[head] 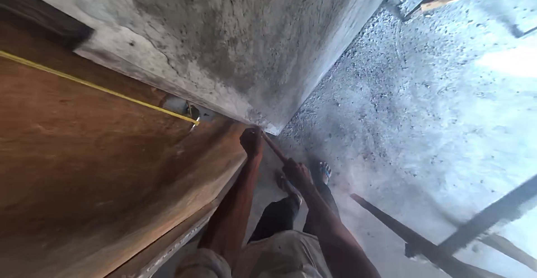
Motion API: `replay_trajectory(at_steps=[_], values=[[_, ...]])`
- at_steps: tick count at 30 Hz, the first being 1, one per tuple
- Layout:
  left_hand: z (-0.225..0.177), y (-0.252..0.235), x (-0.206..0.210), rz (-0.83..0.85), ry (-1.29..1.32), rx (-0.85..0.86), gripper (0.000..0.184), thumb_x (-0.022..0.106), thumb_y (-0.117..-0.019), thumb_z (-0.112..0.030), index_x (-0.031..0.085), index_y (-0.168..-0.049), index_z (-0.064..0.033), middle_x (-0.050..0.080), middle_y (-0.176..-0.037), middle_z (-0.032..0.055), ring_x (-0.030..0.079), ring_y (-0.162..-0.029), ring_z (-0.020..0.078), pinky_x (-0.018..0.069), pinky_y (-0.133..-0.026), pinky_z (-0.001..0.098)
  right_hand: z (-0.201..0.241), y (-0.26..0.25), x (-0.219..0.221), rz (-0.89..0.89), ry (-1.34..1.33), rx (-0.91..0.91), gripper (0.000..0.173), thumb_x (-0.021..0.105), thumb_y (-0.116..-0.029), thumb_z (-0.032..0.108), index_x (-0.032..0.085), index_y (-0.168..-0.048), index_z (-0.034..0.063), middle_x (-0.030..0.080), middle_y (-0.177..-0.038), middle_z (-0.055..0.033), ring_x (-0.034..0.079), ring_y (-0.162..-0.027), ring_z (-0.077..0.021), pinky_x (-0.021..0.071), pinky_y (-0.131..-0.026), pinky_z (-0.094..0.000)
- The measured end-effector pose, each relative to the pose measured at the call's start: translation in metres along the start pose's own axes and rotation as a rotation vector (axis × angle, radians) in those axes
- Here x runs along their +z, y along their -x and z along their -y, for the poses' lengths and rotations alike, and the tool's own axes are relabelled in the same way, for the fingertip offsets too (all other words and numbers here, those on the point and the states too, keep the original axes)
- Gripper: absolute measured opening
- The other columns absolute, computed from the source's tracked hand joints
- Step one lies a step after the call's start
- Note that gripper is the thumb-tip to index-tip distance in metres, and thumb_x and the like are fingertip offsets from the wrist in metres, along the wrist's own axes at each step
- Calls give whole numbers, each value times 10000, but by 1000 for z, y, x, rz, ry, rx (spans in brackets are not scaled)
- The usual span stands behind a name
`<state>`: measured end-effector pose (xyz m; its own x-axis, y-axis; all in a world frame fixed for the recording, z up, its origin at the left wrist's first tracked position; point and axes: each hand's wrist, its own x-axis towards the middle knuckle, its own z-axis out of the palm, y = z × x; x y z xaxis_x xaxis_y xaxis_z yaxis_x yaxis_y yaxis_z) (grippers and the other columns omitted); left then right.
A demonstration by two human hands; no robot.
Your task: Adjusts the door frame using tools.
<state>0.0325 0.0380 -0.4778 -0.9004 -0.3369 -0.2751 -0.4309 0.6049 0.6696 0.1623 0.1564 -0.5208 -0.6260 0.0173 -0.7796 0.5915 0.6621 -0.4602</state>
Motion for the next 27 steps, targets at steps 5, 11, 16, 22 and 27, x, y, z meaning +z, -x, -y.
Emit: replay_trajectory(at_steps=[5,11,16,22,27], values=[[22,2,-2,87,1,3,285,581,-1040,-216,666,-991,52,640,-869,184,616,-819,299,507,-785,488,6,15,11,64,-86,6,421,469,-1065,395,607,-1312,84,691,-1184,-190,670,-1131,-365,528,-947,-565],[58,32,12,200,520,-211,136,444,-1084,-106,501,-995,-20,522,-642,9,474,-473,77,448,-466,215,-42,14,0,272,-102,94,472,462,-1092,397,616,-1307,6,661,-1257,-237,632,-1194,-400,479,-1011,-598],[92,51,41,204,664,-220,127,463,-1052,-7,514,-1162,31,616,-714,31,560,-530,63,490,-502,195,-98,-45,-2,292,-8,119,504,452,-1083,441,626,-1314,28,666,-1258,-229,634,-1196,-404,491,-989,-610],[154,26,113,180,845,-309,211,345,-1060,-25,556,-1054,-24,632,-698,3,579,-518,52,504,-484,177,-131,-159,22,241,12,97,463,422,-1095,370,558,-1375,28,639,-1287,-240,612,-1224,-402,480,-1003,-592],[219,-22,178,79,840,-408,235,369,-1035,-59,556,-894,-79,651,-711,26,615,-563,91,518,-510,214,-151,-274,66,274,124,46,482,385,-1108,346,524,-1442,27,601,-1369,-238,588,-1279,-393,469,-1048,-576]])
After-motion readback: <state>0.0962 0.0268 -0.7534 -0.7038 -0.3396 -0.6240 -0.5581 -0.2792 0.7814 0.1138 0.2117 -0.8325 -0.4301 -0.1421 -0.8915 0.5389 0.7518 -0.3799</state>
